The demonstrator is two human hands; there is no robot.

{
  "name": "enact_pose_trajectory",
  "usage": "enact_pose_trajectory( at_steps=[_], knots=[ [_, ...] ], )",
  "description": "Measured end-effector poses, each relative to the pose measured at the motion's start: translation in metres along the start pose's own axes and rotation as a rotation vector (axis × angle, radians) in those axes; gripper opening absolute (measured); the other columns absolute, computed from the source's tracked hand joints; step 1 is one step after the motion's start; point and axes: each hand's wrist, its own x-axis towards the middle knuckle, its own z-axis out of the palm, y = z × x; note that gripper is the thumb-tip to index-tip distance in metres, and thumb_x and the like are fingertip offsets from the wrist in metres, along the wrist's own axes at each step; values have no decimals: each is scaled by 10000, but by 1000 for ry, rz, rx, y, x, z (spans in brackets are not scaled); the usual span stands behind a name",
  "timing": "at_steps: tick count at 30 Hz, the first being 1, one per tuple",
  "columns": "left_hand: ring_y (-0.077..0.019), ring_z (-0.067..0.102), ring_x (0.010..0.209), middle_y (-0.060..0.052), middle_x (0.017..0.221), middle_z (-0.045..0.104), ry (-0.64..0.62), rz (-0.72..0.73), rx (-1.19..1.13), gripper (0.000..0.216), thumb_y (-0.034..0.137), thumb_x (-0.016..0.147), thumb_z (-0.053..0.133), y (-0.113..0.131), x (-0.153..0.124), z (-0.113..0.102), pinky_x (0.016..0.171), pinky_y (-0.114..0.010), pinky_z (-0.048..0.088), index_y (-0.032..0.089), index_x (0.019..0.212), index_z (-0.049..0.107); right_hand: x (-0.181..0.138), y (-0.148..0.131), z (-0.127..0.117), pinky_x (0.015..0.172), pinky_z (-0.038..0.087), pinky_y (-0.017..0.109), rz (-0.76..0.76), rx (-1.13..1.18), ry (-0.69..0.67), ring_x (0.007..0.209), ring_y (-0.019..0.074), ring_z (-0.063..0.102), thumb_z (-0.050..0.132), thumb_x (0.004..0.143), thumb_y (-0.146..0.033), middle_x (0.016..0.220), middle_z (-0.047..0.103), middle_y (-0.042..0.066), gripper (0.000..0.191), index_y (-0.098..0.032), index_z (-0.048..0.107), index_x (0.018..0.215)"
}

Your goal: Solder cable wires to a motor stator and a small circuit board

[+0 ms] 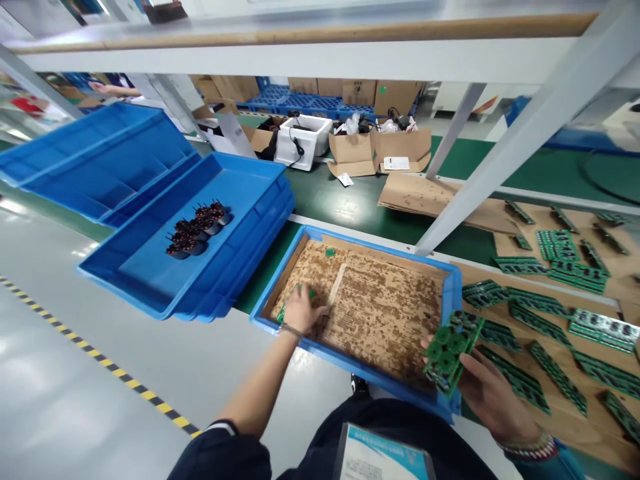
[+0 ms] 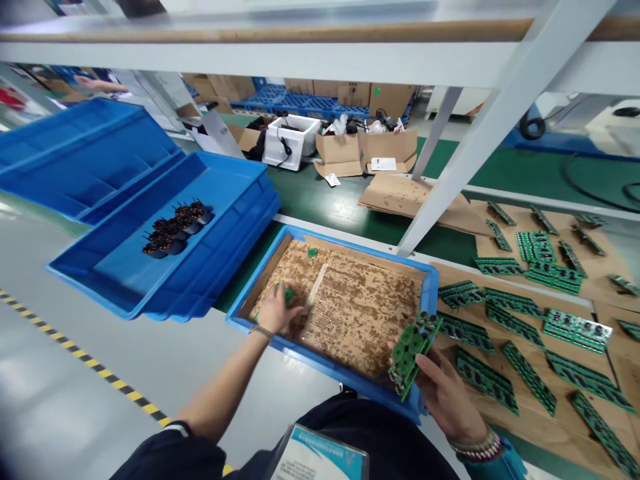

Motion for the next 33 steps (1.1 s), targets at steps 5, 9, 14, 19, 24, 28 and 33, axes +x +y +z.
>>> enact_pose_trajectory(
  at_steps=[5,9,14,19,24,28,33],
  knots=[
    [-394,316,1231,-247,1281,405,7,-182,23,794,248,545,747,-56,20,-3,1003,-486,228,102,1229,372,-4,7,-1,977,363,497,57,93,-21,1079,302,533,665,687,-409,1057,646,67,340,-254,650,988],
    [-358,318,1241,-199,1250,454,9,-201,-105,747,178,520,742,-61,21,0,1026,-434,222,131,1191,418,-6,7,5,973,356,510,79,101,-35,1076,314,533,683,653,-428,1067,640,81,364,-247,658,968],
    [-340,388,1196,-208,1219,462,33,-268,-407,726,323,618,679,-59,28,-19,986,-450,301,106,1225,345,-6,7,4,964,350,529,156,96,-56,1036,333,555,678,614,-496,1044,645,111,432,-223,667,949],
    [-285,557,993,-147,1075,570,-186,-152,-819,617,590,719,452,-20,1,-21,802,-425,466,143,1144,442,-6,8,16,958,372,496,115,112,-106,1053,301,550,682,654,-440,1033,652,97,385,-211,644,960],
    [-261,582,914,-99,1019,600,-509,-18,-1148,642,616,599,613,50,-52,16,741,-378,487,185,1066,516,-1,0,47,992,338,456,-57,-60,-131,1067,253,538,700,675,-353,1085,620,51,402,-227,581,1038],
    [-152,588,804,-38,984,596,-786,1,-1487,491,347,629,739,85,-80,38,651,-229,468,224,1057,532,5,-5,58,984,353,419,-203,-197,-177,1066,228,526,691,684,-315,1126,589,34,443,-224,536,1089],
    [-97,564,715,-13,938,584,-822,-24,-1477,517,261,638,748,98,-91,49,522,-143,413,240,1103,525,5,0,52,960,378,402,-207,-235,-211,1064,222,523,659,714,-302,1156,569,37,426,-214,508,1103]
  ],
)
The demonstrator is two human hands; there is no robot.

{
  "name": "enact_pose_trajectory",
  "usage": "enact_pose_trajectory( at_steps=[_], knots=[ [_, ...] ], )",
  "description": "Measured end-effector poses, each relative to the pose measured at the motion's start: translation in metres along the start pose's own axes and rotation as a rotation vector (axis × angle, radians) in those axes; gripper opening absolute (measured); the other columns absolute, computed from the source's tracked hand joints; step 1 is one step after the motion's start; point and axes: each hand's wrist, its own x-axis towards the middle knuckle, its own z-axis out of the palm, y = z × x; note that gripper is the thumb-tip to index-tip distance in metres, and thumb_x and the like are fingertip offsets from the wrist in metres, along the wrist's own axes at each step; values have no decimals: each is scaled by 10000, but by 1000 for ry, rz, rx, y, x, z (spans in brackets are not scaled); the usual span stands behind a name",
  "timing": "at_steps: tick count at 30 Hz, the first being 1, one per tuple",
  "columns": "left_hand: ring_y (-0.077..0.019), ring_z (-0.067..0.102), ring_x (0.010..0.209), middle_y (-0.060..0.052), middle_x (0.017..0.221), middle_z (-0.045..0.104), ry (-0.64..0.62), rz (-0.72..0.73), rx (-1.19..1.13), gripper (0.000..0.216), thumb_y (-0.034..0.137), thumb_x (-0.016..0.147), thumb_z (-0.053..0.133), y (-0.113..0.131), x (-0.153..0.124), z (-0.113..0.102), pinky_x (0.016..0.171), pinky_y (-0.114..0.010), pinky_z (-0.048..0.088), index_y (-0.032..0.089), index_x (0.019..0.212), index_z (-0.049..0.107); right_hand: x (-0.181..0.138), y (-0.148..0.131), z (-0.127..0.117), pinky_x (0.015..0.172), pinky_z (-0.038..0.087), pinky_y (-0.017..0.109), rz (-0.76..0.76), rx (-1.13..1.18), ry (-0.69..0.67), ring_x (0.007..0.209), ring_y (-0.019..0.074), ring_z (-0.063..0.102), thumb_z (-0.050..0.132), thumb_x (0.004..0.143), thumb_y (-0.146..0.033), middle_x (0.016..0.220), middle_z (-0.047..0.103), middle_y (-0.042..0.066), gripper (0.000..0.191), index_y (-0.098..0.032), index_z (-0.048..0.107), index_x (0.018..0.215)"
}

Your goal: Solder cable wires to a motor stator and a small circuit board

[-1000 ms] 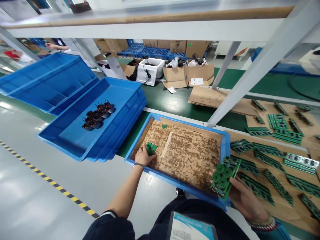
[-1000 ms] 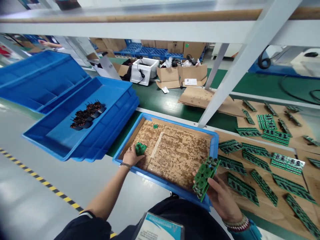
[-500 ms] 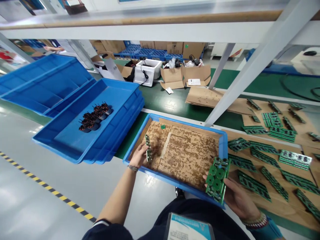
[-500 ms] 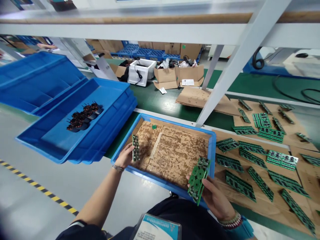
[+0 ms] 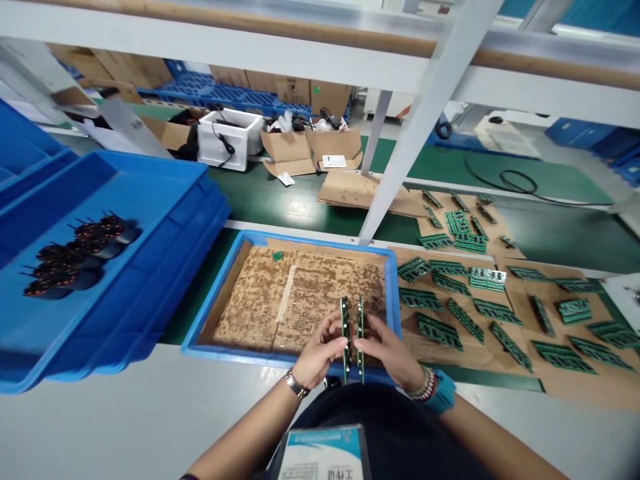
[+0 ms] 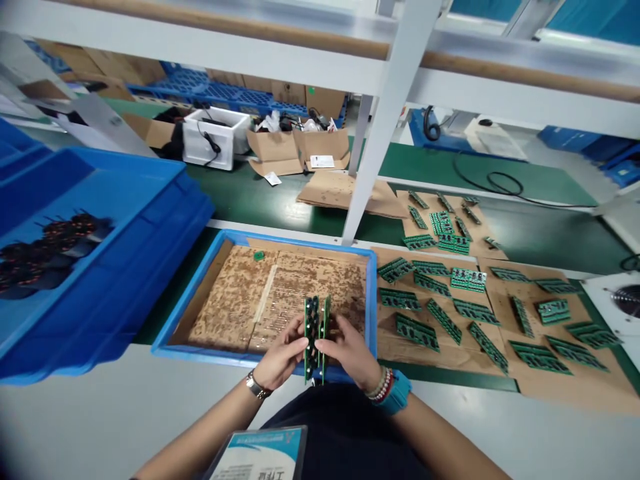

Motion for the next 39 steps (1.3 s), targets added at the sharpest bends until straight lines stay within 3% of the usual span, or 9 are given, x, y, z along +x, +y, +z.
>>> enact_pose_trajectory(
  at_steps=[6,18,23,25,27,31,33,35,39],
  knots=[
    [-135,571,832,-49,1094,538,-2,-11,41,491,254,671,724,-6,3,7,629,-194,472,246,1115,515,-1,5,-6,975,360,403,25,-2,6,1087,221,507,656,712,-298,1164,557,38,427,-215,490,1097],
    [-147,551,888,-28,1112,508,26,-101,-108,491,147,634,725,-7,2,10,703,-235,473,252,1073,530,0,5,-16,1019,303,416,25,-88,-147,1057,198,510,643,724,-276,1181,529,48,514,-221,429,1188],
    [-133,559,863,-19,1045,529,69,-80,-115,536,144,590,750,-10,-1,14,682,-219,480,233,1067,522,1,8,-15,996,340,438,53,-120,-187,1041,216,524,681,682,-279,1119,558,70,592,-196,406,1200],
    [-126,566,846,-14,1032,534,70,-62,-88,564,172,574,758,-13,-4,16,665,-208,480,236,1075,507,2,10,-15,977,366,441,55,-130,-176,1042,226,527,691,674,-289,1148,548,81,617,-201,401,1211],
    [-142,577,875,-34,1105,528,46,-34,95,568,232,642,709,-13,-2,13,666,-228,493,246,1148,452,1,10,-17,973,376,443,49,-128,-168,1085,246,504,691,671,-319,1212,515,93,617,-200,419,1212],
    [-177,573,967,-83,1139,559,147,-1,920,438,242,778,580,19,27,-20,772,-291,496,188,1190,441,-7,1,-29,972,377,458,128,-118,-50,1131,279,478,696,662,-379,1253,499,101,699,-205,393,1266],
    [-203,534,1026,-90,1089,576,255,12,1101,377,232,750,632,51,55,-52,881,-340,443,157,1102,518,-15,-4,-38,968,382,459,179,-106,26,1123,285,488,704,654,-389,1232,520,113,751,-204,361,1295],
    [-245,453,1122,-109,1176,511,394,10,1286,297,223,777,608,85,85,-86,955,-436,368,131,1052,545,-24,-7,-47,963,389,459,203,-64,74,1123,292,490,699,658,-394,1226,526,122,741,-203,369,1293],
    [-256,443,1124,-98,1229,462,575,-26,1559,293,266,842,534,130,135,-134,934,-499,364,145,1108,517,-46,-3,-57,948,399,469,220,6,209,1108,313,501,694,645,-405,1226,529,128,642,-202,471,1212]
  ],
)
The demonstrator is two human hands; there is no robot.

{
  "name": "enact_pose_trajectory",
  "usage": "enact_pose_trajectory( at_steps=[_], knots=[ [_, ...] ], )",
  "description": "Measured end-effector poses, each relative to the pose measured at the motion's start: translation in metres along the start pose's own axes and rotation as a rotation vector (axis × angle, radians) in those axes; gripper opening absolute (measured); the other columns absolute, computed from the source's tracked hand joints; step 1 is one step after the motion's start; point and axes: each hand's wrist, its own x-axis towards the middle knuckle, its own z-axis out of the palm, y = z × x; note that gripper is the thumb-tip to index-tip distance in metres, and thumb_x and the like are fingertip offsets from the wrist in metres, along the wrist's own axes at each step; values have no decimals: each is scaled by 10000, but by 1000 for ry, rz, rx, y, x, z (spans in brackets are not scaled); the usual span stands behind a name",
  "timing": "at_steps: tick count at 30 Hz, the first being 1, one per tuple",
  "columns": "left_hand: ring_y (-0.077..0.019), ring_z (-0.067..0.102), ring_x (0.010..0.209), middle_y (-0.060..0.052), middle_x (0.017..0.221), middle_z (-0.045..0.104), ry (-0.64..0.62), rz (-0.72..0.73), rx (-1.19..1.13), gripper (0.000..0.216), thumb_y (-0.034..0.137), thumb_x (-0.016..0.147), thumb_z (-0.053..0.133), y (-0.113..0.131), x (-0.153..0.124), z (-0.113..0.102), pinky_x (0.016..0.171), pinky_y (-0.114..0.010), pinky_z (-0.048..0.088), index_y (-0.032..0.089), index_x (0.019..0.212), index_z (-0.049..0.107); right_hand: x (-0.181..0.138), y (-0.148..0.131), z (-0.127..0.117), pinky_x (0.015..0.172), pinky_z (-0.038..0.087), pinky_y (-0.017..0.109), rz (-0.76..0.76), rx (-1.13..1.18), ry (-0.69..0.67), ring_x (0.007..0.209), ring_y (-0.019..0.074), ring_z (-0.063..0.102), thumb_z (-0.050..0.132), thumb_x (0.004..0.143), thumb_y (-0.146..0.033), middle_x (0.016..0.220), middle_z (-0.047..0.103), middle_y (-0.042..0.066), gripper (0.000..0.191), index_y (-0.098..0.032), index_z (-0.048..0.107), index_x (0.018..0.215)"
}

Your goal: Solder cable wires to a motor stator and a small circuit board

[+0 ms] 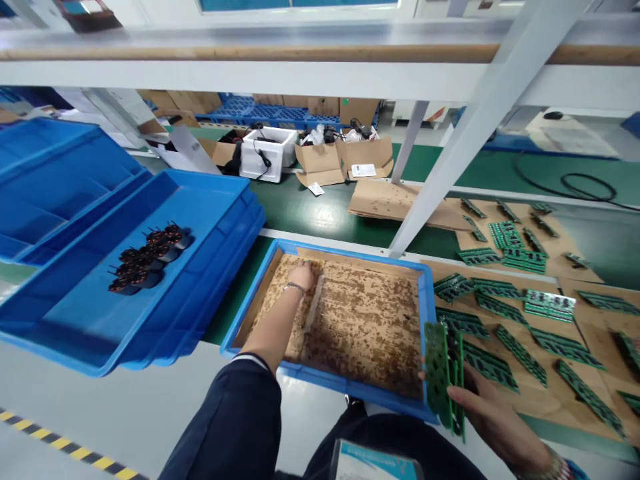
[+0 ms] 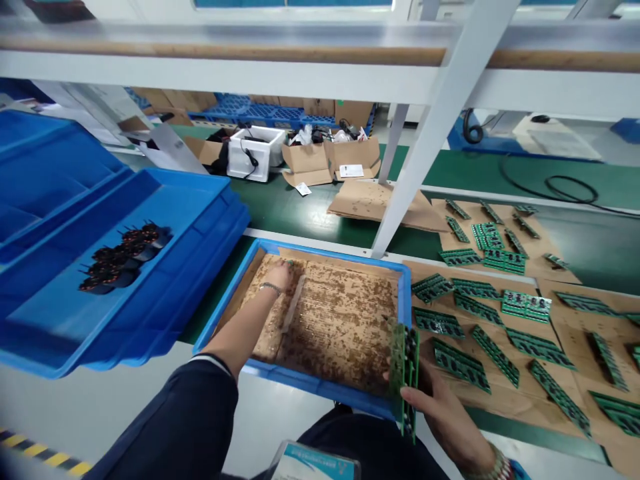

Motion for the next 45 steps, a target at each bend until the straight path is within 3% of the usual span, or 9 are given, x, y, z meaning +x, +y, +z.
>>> enact_pose_trajectory(
  at_steps=[6,13,18,22,26,29,33,39,45],
  knots=[
    [-254,458,1106,-97,1205,479,42,-35,211,319,285,847,528,0,38,10,921,-495,377,143,1131,502,-27,18,-14,903,438,428,61,84,237,1094,304,515,664,666,-412,1199,553,119,531,-200,527,1133],
    [-236,494,1052,-92,1126,528,42,-98,146,262,262,813,572,-4,48,4,899,-459,393,121,1032,544,-33,21,-31,918,407,470,63,201,211,1017,299,563,671,685,-375,1058,629,126,477,-182,551,1104],
    [-298,509,1031,-93,898,599,78,-115,-107,271,161,583,703,-8,33,-16,876,-420,399,116,806,556,-32,28,-44,887,432,460,44,413,236,915,277,616,700,653,-332,920,676,109,404,-163,598,1005],
    [-268,563,937,-48,797,604,9,-52,-460,313,290,519,680,-2,-11,-11,798,-353,463,163,751,513,-34,39,-56,868,452,441,14,538,221,906,263,624,688,664,-296,887,686,100,330,-152,609,951],
    [-221,607,852,-59,858,636,-202,25,-758,470,483,528,644,20,-76,27,742,-338,513,173,861,527,-41,48,-64,797,488,423,10,566,243,858,264,639,673,679,-269,874,686,108,290,-139,613,931],
    [-213,607,923,-75,945,642,-452,122,-837,464,475,665,579,57,-119,66,779,-339,520,169,1004,500,-52,54,-71,774,498,404,-4,604,269,850,254,641,665,686,-252,895,683,99,268,-143,618,926],
    [-159,605,941,-86,1058,618,-705,440,-415,371,253,831,457,124,-153,110,788,-282,512,162,1182,378,-70,65,-83,780,498,392,-28,644,324,867,253,637,656,691,-266,941,674,95,239,-142,630,893],
    [-245,527,1056,-125,1142,545,-627,648,154,478,77,765,572,205,-173,173,921,-442,406,163,1211,424,-97,87,-106,828,473,424,-45,706,391,927,272,616,646,689,-298,931,674,97,230,-142,636,858],
    [-190,573,902,-77,1042,564,-505,609,661,278,282,867,502,227,-179,231,778,-400,493,133,1102,513,-118,106,-138,756,495,385,-78,796,390,918,265,618,644,685,-288,956,665,92,222,-149,625,857]
  ],
)
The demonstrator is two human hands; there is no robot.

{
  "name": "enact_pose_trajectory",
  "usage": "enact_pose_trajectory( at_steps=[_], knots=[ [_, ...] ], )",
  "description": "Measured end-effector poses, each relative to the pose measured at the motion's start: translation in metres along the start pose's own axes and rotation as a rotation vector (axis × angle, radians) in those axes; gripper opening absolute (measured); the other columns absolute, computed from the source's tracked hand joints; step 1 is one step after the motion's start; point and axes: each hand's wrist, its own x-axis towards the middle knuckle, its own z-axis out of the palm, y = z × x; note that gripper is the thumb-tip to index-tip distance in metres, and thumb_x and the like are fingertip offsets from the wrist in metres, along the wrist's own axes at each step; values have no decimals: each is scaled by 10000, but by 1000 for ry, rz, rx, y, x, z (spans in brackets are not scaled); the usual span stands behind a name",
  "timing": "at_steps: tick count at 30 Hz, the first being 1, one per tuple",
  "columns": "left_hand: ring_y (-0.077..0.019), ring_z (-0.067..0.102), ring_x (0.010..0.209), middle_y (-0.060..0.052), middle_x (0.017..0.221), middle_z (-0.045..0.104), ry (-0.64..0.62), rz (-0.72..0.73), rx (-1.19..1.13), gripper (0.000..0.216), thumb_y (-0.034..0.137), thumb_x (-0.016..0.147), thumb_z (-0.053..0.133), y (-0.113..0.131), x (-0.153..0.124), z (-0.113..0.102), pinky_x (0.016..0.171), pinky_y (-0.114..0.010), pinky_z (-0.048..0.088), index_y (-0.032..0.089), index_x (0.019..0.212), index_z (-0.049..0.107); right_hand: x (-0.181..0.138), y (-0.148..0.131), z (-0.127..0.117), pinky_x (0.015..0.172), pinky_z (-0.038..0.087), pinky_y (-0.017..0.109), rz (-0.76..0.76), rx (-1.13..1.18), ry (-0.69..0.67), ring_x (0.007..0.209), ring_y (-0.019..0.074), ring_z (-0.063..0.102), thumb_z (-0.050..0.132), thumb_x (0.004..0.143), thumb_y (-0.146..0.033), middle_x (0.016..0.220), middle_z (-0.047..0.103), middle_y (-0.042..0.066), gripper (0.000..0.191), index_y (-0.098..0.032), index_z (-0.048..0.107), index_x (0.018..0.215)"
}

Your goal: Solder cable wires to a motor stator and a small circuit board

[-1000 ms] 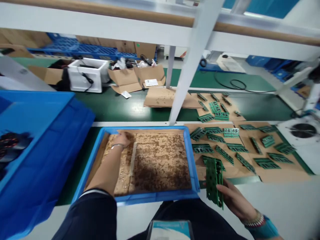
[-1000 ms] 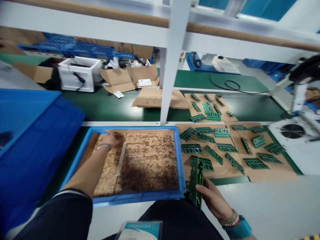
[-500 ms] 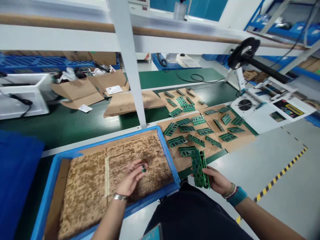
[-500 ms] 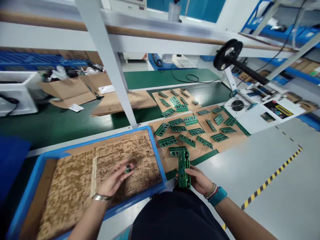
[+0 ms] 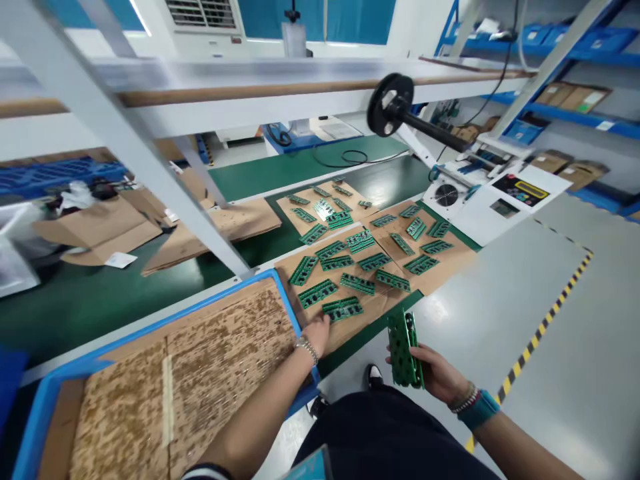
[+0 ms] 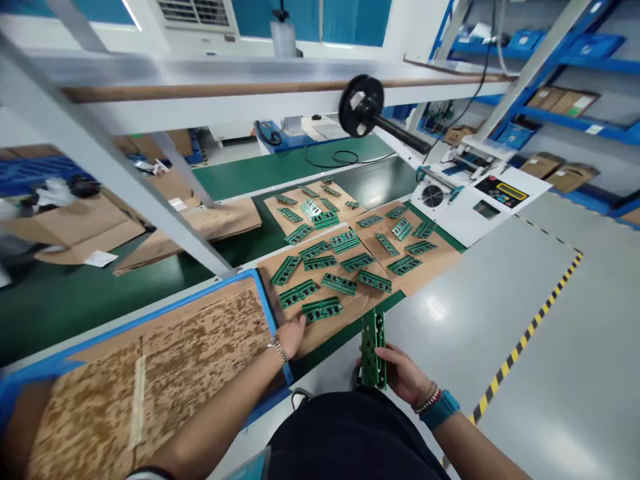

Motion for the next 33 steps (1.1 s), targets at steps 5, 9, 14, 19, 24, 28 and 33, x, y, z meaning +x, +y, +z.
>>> enact_pose_trajectory(
  at_steps=[5,9,14,19,24,28,33],
  knots=[
    [-195,571,913,-80,1034,568,6,-98,221,288,279,878,481,8,10,11,784,-401,489,131,1124,496,6,-21,-43,641,500,337,17,62,0,827,248,642,638,695,-258,911,674,86,206,-147,604,864],
    [-214,572,957,-115,1059,567,-8,-132,293,342,158,900,381,7,12,14,805,-389,469,122,1240,401,9,-42,-80,653,500,337,15,101,-1,820,247,645,640,685,-263,884,678,84,209,-141,598,851],
    [-223,527,1082,-190,1189,506,-20,-167,310,544,27,801,356,5,8,17,869,-312,413,108,1331,267,14,-72,-123,684,499,341,-37,134,7,817,240,648,618,703,-280,873,681,85,191,-139,597,830],
    [-212,482,1134,-168,1199,508,3,-238,316,587,17,752,391,12,4,16,927,-313,364,121,1318,279,20,-96,-147,707,503,346,-65,135,0,822,239,650,621,706,-284,881,684,82,197,-140,595,838],
    [-207,483,1127,-163,1193,517,8,-285,311,570,-28,753,328,18,7,16,927,-326,351,130,1300,316,21,-108,-157,715,513,351,-47,122,-24,864,248,642,630,699,-287,919,682,75,222,-151,595,871],
    [-214,481,1122,-154,1206,508,3,-299,321,555,21,748,391,20,4,16,944,-336,331,136,1286,323,18,-109,-170,751,509,375,-28,125,-1,890,261,634,629,704,-301,933,680,82,230,-152,599,877],
    [-246,496,1091,-147,1132,552,59,-263,342,466,118,735,486,33,-9,-15,939,-347,335,111,1193,402,3,-107,-194,800,492,407,-39,148,49,920,283,620,636,687,-311,947,671,111,265,-136,613,884]
  ],
)
